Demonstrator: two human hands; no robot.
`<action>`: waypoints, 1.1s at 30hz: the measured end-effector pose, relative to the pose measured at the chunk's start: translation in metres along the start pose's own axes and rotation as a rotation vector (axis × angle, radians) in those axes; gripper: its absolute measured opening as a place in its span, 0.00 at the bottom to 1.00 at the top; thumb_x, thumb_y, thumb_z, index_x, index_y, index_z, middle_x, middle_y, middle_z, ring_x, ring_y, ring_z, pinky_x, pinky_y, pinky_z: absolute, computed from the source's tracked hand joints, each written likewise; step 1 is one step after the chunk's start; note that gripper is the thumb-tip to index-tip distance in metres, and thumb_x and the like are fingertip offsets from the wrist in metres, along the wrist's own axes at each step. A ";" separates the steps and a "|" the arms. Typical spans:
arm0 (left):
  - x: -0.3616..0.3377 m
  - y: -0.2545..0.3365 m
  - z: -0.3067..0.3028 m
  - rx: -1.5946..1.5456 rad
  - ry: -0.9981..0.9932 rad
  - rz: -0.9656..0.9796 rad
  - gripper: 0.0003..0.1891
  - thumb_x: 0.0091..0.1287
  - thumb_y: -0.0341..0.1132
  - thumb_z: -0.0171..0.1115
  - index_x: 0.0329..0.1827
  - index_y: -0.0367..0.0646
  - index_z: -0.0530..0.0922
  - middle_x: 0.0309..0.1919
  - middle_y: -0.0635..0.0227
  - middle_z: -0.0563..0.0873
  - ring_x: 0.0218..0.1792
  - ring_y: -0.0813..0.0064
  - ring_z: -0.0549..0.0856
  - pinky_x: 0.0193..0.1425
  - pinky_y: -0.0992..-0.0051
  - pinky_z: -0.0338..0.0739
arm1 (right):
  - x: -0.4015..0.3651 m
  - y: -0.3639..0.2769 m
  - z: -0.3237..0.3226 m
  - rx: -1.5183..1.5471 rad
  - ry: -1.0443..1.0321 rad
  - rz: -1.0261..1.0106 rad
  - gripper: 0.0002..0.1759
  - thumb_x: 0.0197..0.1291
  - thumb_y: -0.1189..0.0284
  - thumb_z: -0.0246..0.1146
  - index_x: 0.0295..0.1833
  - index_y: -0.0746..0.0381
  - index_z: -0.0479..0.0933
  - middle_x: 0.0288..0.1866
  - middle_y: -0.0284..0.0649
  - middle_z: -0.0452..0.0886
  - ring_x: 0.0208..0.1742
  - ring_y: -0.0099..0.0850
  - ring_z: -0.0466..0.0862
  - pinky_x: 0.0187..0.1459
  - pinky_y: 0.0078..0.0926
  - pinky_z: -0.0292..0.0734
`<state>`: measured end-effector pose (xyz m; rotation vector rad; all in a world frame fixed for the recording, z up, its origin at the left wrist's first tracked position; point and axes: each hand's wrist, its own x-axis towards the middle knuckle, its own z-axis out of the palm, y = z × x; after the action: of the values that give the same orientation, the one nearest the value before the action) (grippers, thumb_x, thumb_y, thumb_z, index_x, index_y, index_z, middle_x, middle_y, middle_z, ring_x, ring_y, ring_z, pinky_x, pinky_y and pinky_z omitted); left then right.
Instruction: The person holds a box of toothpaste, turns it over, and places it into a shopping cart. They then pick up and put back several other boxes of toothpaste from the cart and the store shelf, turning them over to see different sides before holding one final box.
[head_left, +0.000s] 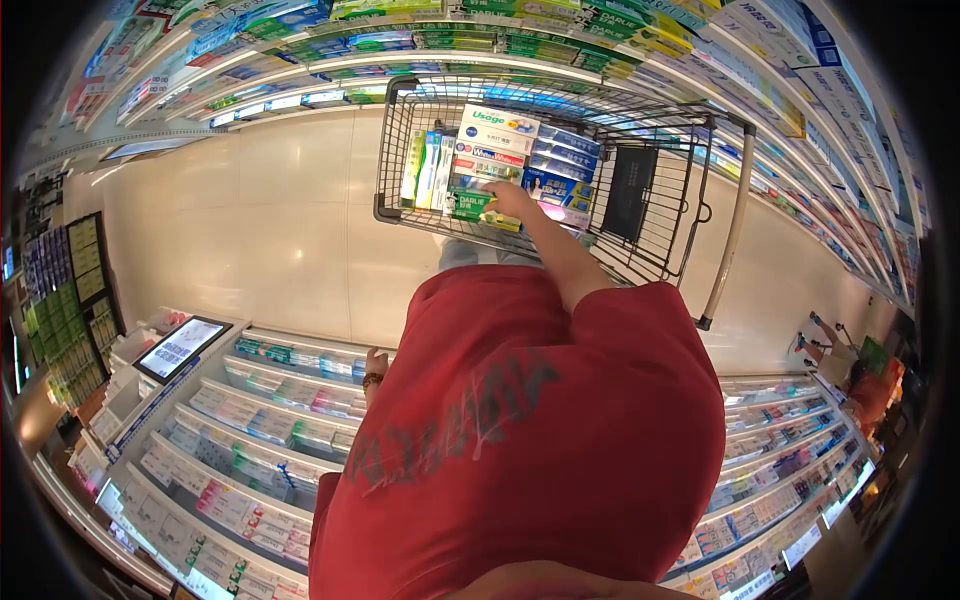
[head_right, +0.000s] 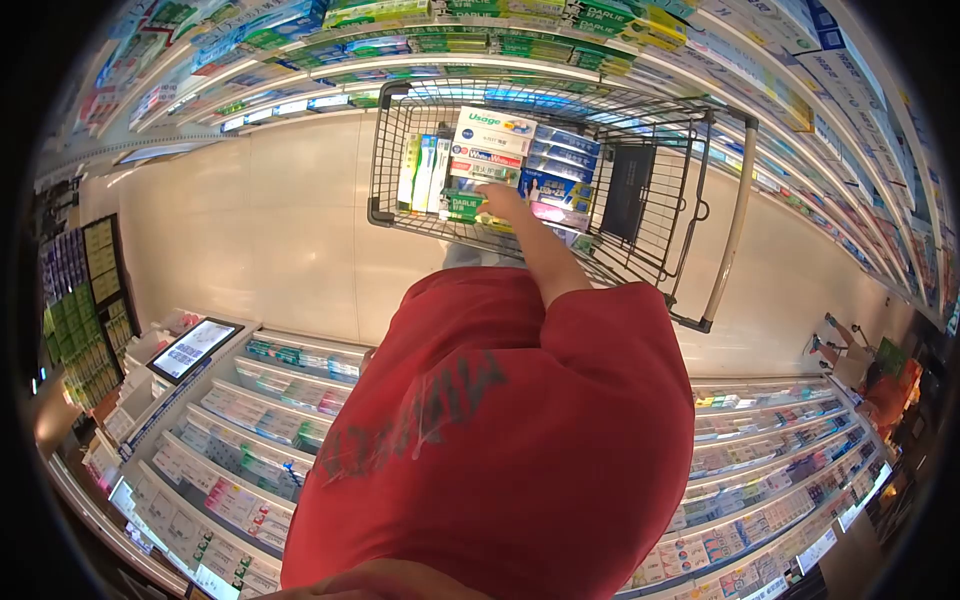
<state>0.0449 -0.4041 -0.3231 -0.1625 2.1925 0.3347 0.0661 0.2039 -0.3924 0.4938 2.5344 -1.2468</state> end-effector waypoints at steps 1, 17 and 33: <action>0.002 0.005 -0.004 -0.051 0.004 -0.035 0.32 0.66 0.48 0.63 0.70 0.40 0.71 0.52 0.48 0.85 0.52 0.57 0.86 0.58 0.62 0.80 | 0.005 -0.003 0.010 0.020 -0.104 -0.001 0.31 0.57 0.59 0.73 0.65 0.57 0.77 0.60 0.49 0.82 0.59 0.52 0.81 0.61 0.44 0.76; -0.010 -0.020 0.032 -0.109 -0.080 -0.054 0.27 0.68 0.42 0.60 0.69 0.42 0.72 0.52 0.50 0.87 0.54 0.55 0.86 0.59 0.60 0.80 | 0.009 0.016 0.068 -0.073 -0.336 0.238 0.40 0.59 0.66 0.62 0.75 0.69 0.60 0.66 0.61 0.76 0.65 0.52 0.78 0.64 0.43 0.75; 0.009 0.134 -0.043 0.052 0.129 0.067 0.27 0.73 0.56 0.54 0.37 0.40 0.90 0.33 0.52 0.91 0.41 0.54 0.90 0.53 0.58 0.82 | -0.139 0.034 -0.026 -0.316 0.107 0.682 0.23 0.65 0.54 0.58 0.52 0.61 0.83 0.49 0.54 0.86 0.51 0.52 0.86 0.53 0.50 0.79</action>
<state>-0.0247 -0.2890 -0.2817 -0.0842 2.3360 0.3115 0.2036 0.2192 -0.3474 1.2284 2.2591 -0.5738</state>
